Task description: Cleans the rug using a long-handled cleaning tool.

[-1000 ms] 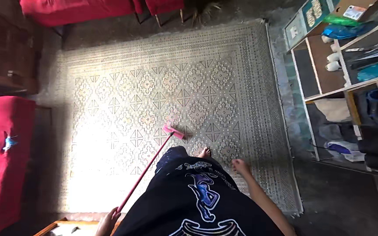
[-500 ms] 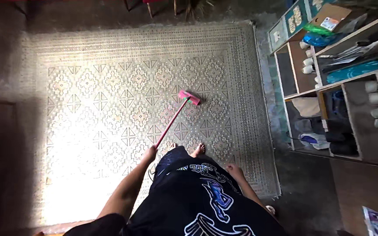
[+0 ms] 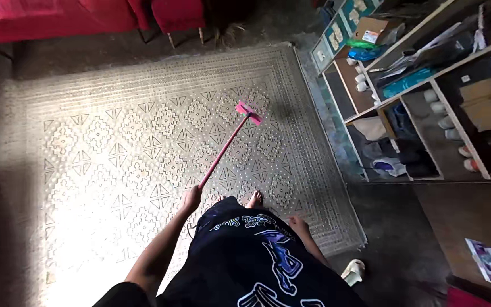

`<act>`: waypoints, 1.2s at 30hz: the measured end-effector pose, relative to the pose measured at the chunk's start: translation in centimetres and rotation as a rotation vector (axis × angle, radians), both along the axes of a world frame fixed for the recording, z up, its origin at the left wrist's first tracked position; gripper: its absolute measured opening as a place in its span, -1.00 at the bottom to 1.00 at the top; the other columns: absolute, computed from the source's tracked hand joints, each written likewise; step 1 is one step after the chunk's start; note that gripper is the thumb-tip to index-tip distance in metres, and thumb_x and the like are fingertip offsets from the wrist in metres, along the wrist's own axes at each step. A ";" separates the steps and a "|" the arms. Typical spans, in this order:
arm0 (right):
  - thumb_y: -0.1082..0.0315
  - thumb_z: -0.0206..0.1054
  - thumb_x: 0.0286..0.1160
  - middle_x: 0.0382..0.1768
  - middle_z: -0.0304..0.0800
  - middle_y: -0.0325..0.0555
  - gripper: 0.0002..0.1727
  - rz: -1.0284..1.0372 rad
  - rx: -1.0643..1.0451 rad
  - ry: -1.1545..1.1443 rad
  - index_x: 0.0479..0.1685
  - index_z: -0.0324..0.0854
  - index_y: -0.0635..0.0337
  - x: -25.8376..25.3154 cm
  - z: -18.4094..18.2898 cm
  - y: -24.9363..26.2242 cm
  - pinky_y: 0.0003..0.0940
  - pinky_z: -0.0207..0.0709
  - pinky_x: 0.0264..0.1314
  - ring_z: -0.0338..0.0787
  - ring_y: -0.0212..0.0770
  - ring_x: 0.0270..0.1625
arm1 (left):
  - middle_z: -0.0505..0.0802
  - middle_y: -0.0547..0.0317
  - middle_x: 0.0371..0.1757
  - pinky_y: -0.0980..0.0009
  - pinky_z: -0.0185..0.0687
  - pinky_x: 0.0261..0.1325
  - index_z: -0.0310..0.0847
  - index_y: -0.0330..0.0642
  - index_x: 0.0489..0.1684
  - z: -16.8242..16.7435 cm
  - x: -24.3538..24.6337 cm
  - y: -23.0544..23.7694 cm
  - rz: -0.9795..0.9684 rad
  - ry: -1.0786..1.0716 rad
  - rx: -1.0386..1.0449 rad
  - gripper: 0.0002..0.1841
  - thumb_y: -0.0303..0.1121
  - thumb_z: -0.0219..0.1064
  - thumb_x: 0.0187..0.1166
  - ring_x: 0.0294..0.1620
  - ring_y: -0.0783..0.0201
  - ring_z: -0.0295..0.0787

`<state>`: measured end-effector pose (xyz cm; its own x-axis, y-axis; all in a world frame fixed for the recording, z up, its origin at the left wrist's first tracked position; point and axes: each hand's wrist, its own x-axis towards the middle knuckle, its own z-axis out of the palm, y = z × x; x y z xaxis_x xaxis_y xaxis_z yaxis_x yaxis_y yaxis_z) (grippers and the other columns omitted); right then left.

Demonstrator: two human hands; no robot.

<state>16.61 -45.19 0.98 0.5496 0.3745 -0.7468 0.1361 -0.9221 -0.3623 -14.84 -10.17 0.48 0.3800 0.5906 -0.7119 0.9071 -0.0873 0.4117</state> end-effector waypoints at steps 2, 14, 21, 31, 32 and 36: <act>0.25 0.21 0.78 0.17 0.84 0.30 -0.63 0.112 -0.049 0.014 0.27 0.73 0.33 -1.6 -1.3 -2.3 0.23 0.51 0.48 0.80 0.24 0.30 | 0.81 -0.37 0.22 -0.35 0.56 0.36 0.51 -0.25 0.55 -0.5 -5.4 -4.0 0.047 0.009 -0.009 -0.54 -0.16 0.03 0.86 0.27 -0.33 0.77; 0.16 0.14 0.83 0.08 0.86 0.27 -0.58 0.154 -0.224 0.094 0.33 0.67 0.30 2.5 -2.0 -2.3 0.18 0.63 0.30 0.86 0.18 0.12 | 0.88 -0.32 0.01 -0.29 0.67 0.22 0.70 -0.28 0.29 -1.4 -24.1 -18.4 0.169 0.166 -0.073 -0.62 -0.23 0.10 0.81 0.08 -0.27 0.87; 0.19 0.12 0.83 0.06 0.86 0.20 -0.59 0.187 -0.044 0.041 0.38 0.63 0.28 5.2 -2.2 6.8 0.05 0.73 0.20 0.90 0.06 -0.01 | 0.80 -0.38 0.23 -0.38 0.57 0.32 0.63 -0.32 0.35 -1.2 -6.8 -6.3 0.041 0.209 -0.170 -0.56 -0.18 0.00 0.84 0.29 -0.34 0.75; 0.17 0.10 0.86 -0.04 0.87 0.03 -0.59 0.210 0.108 0.284 0.45 0.57 0.22 -1.8 2.7 15.5 -0.13 0.76 -0.05 0.88 -0.15 -0.18 | 0.79 -0.34 0.09 -0.13 0.74 0.07 0.47 -0.36 0.48 6.0 14.5 2.1 0.066 -0.137 -0.265 -0.56 -0.24 0.08 0.81 -0.08 -0.13 0.84; 0.18 0.11 0.85 -0.06 0.87 0.01 -0.60 0.228 0.129 0.298 0.44 0.58 0.22 -2.5 2.9 16.0 -0.16 0.76 -0.08 0.88 -0.17 -0.21 | 0.79 -0.35 0.11 -0.14 0.74 0.06 0.43 -0.34 0.54 6.0 13.5 1.6 0.075 -0.151 -0.271 -0.55 -0.26 0.09 0.81 -0.10 -0.15 0.84; 0.18 0.15 0.82 -0.05 0.87 0.03 -0.61 0.301 0.170 0.276 0.40 0.62 0.21 -3.0 3.4 15.7 -0.16 0.75 0.03 0.88 -0.15 -0.15 | 0.83 -0.29 0.02 -0.08 0.75 -0.08 0.29 -0.16 0.76 7.4 4.0 -1.6 0.116 -0.153 -0.265 -0.47 -0.24 0.11 0.83 -0.28 -0.08 0.81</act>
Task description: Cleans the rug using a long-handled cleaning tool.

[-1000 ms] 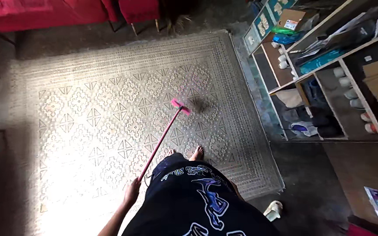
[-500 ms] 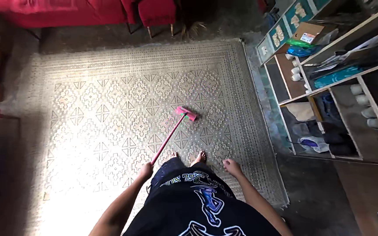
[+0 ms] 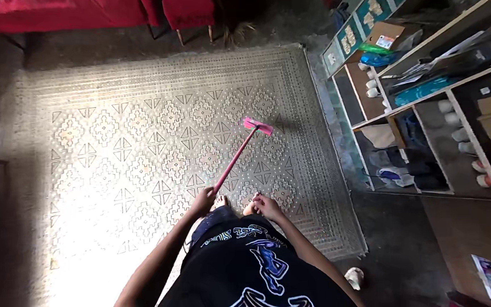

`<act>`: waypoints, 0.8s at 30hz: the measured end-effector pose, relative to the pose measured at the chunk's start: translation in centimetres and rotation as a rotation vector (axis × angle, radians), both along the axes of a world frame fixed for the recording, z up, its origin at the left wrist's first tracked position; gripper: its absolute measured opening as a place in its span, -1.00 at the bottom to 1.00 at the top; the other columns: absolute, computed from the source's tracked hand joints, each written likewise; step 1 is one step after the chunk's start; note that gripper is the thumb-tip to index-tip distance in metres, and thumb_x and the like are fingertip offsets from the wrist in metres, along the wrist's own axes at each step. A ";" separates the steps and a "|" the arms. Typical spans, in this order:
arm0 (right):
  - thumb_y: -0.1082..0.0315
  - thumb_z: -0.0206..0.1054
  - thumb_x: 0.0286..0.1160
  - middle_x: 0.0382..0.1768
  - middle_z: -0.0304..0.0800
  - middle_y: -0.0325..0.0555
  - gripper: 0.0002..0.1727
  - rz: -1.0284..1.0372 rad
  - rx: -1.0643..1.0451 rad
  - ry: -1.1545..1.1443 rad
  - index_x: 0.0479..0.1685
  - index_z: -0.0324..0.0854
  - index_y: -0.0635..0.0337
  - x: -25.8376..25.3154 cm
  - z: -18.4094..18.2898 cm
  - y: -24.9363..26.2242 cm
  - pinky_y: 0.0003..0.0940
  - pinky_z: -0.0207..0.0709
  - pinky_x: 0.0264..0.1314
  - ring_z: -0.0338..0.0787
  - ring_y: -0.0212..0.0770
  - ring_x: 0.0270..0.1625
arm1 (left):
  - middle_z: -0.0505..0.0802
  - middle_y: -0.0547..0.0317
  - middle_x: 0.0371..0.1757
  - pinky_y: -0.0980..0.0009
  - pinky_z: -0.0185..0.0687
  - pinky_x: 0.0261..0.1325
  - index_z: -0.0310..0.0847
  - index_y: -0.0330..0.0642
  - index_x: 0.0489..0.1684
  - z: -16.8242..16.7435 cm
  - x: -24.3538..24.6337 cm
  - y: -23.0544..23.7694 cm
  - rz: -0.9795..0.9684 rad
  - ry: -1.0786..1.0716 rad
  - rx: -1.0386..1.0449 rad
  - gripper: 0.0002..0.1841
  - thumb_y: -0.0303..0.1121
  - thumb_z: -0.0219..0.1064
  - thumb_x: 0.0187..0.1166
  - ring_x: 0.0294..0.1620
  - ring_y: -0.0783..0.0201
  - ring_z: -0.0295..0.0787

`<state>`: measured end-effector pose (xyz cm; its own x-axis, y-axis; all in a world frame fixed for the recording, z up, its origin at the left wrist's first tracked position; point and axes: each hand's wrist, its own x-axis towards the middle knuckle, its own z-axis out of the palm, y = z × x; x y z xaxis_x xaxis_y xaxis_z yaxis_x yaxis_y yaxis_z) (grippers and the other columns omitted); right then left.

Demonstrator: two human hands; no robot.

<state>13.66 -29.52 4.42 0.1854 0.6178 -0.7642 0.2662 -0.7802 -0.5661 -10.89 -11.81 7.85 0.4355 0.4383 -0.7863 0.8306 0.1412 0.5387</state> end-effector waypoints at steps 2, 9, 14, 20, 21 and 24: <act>0.20 0.15 0.81 0.04 0.85 0.13 -0.60 0.012 -0.001 -0.035 0.40 0.63 0.25 1.0 -1.2 -1.9 -0.06 0.74 0.16 0.89 -0.05 -0.04 | 0.84 -0.21 -0.10 -0.01 0.73 -0.23 0.26 -0.10 0.79 1.9 -6.2 -1.9 0.018 0.045 0.004 -0.45 -0.21 0.12 0.82 -0.42 0.01 0.75; 0.21 0.13 0.82 0.12 0.84 0.25 -0.60 -0.047 -0.279 -0.164 0.36 0.64 0.31 8.0 -6.2 -12.6 0.13 0.68 0.27 0.88 0.14 0.12 | 0.84 -0.36 0.16 -0.25 0.66 0.28 0.39 -0.08 0.73 3.7 -17.3 -9.5 -0.059 0.301 0.002 -0.50 -0.27 0.11 0.81 0.12 -0.26 0.86; 0.19 0.13 0.83 0.00 0.87 0.21 -0.60 -0.168 -0.448 -0.176 0.35 0.64 0.30 10.8 -6.8 -18.5 0.10 0.70 0.14 0.89 0.10 -0.04 | 0.81 -0.35 0.23 -0.26 0.62 0.35 0.40 -0.17 0.67 0.0 -13.6 -11.3 -0.127 0.411 -0.018 -0.54 -0.30 0.06 0.82 0.27 -0.29 0.79; 0.19 0.13 0.84 0.04 0.86 0.22 -0.59 -0.116 -0.423 -0.210 0.36 0.65 0.30 13.4 -4.8 -17.6 0.11 0.65 0.22 0.87 0.11 0.04 | 0.79 -0.40 0.14 -0.26 0.67 0.19 0.50 -0.34 0.46 -0.1 -2.7 -7.9 -0.104 0.333 -0.060 -0.62 -0.36 0.13 0.78 0.11 -0.29 0.81; 0.20 0.14 0.83 0.06 0.86 0.23 -0.60 -0.123 -0.399 -0.208 0.36 0.65 0.30 13.8 -4.8 -17.1 0.11 0.65 0.24 0.87 0.11 0.05 | 0.78 -0.40 0.14 -0.26 0.67 0.18 0.49 -0.33 0.47 -0.8 -1.3 -7.4 -0.115 0.333 -0.046 -0.62 -0.36 0.13 0.77 0.11 -0.29 0.81; 0.19 0.13 0.84 0.03 0.86 0.17 -0.61 -0.188 -0.320 -0.202 0.37 0.64 0.26 15.3 -4.4 -15.3 0.02 0.72 0.16 0.89 0.03 -0.02 | 0.78 -0.38 0.18 -0.31 0.68 0.18 0.44 -0.28 0.52 -4.7 3.5 -5.6 -0.153 0.319 0.030 -0.58 -0.35 0.13 0.73 0.17 -0.31 0.81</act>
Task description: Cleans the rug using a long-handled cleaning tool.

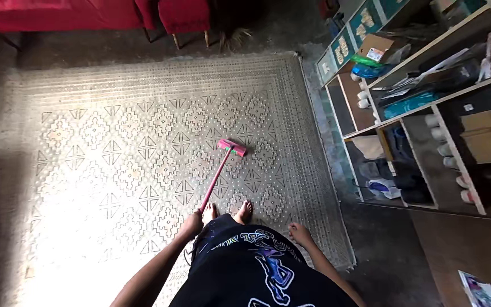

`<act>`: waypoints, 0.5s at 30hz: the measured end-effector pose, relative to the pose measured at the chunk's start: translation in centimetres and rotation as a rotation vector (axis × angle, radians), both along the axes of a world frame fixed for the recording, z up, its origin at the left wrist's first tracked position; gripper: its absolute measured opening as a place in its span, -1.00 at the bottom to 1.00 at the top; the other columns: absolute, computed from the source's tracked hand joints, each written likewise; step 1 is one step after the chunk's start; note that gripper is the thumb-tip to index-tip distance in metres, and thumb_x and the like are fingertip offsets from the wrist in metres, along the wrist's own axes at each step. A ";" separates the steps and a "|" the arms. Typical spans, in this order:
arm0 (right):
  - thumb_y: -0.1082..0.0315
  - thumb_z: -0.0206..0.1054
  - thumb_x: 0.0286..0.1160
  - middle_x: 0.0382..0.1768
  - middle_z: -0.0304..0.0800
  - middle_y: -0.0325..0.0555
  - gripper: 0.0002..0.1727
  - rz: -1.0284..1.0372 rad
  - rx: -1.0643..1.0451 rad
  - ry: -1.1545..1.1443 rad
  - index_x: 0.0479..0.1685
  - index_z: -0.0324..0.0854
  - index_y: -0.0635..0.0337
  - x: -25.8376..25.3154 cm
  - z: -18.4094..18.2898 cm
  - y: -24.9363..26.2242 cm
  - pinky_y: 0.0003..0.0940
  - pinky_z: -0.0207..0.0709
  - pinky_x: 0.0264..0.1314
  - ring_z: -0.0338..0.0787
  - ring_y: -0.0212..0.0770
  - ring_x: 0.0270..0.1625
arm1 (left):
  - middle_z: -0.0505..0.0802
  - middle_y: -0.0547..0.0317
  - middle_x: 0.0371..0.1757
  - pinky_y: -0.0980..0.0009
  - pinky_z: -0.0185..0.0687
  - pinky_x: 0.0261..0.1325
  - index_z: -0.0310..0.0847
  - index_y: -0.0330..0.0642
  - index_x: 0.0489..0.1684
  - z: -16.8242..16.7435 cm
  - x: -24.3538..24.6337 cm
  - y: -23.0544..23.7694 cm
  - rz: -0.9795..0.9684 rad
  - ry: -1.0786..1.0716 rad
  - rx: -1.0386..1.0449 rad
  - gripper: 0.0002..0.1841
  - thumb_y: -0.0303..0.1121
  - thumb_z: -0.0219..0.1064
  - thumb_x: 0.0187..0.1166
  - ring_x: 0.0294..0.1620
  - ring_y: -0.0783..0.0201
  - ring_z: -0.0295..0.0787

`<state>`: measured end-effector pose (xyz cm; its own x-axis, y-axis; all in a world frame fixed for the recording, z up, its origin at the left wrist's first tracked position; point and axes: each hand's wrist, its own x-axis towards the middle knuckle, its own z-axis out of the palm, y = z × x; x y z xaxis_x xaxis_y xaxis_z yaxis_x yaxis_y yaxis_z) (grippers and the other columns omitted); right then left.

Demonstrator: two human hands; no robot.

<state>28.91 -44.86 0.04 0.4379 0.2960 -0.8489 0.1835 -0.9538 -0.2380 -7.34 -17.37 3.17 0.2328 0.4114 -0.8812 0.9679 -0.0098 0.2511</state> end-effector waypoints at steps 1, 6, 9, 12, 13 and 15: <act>0.19 0.13 0.84 0.01 0.87 0.16 -0.61 0.004 0.027 -0.010 0.36 0.64 0.25 0.5 0.2 0.5 0.02 0.73 0.14 0.90 0.02 -0.04 | 0.78 -0.39 0.22 -0.33 0.66 0.22 0.41 -0.29 0.55 -1.6 2.0 0.9 -0.010 -0.020 0.016 -0.55 -0.35 0.15 0.71 0.21 -0.33 0.79; 0.16 0.15 0.83 0.06 0.87 0.16 -0.59 0.096 0.078 -0.023 0.40 0.64 0.21 2.5 1.5 1.8 0.05 0.70 0.26 0.90 0.04 0.04 | 0.75 -0.41 0.24 -0.27 0.68 0.20 0.46 -0.33 0.52 -4.8 14.3 7.3 0.021 -0.190 0.024 -0.57 -0.29 0.07 0.80 0.13 -0.28 0.81; 0.16 0.15 0.84 -0.02 0.87 0.10 -0.60 -0.053 0.192 0.018 0.38 0.62 0.25 2.7 3.8 2.6 -0.07 0.77 0.07 0.91 -0.07 -0.11 | 0.76 -0.38 0.24 -0.15 0.73 0.20 0.47 -0.40 0.51 0.4 23.5 8.5 0.111 -0.353 -0.067 -0.55 -0.25 0.15 0.79 0.08 -0.17 0.84; 0.09 0.02 0.91 -0.11 0.84 0.05 -0.53 -0.311 0.373 0.167 0.43 0.55 0.28 1.2 6.0 4.1 -0.14 0.75 -0.15 0.86 -0.13 -0.21 | 0.80 -0.34 0.13 -0.09 0.75 0.16 0.50 -0.45 0.42 4.4 28.8 4.8 0.128 -0.393 -0.067 -0.58 -0.30 0.16 0.76 0.01 -0.12 0.85; 0.05 -0.10 0.95 -0.08 0.84 0.06 -0.47 -0.417 0.417 0.233 0.50 0.51 0.26 0.6 6.8 4.8 -0.13 0.73 -0.16 0.85 -0.10 -0.18 | 0.80 -0.36 0.11 -0.13 0.74 0.16 0.49 -0.45 0.44 5.0 29.5 2.6 0.121 -0.399 -0.061 -0.57 -0.29 0.15 0.75 0.01 -0.15 0.85; -0.12 -0.34 0.94 0.06 0.85 0.12 -0.31 -0.642 0.459 0.345 0.64 0.41 0.17 -0.1 8.2 6.5 -0.05 0.69 -0.09 0.86 -0.01 -0.04 | 0.80 -0.38 0.13 -0.19 0.71 0.19 0.39 -0.39 0.56 5.5 29.6 -2.5 0.131 -0.445 -0.078 -0.50 -0.24 0.17 0.75 0.06 -0.22 0.84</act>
<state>28.78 -38.34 8.23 0.3779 0.4260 -0.8220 -0.5116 -0.6439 -0.5689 22.26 -19.84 8.69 0.5451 0.3990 -0.7373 0.7580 0.1412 0.6368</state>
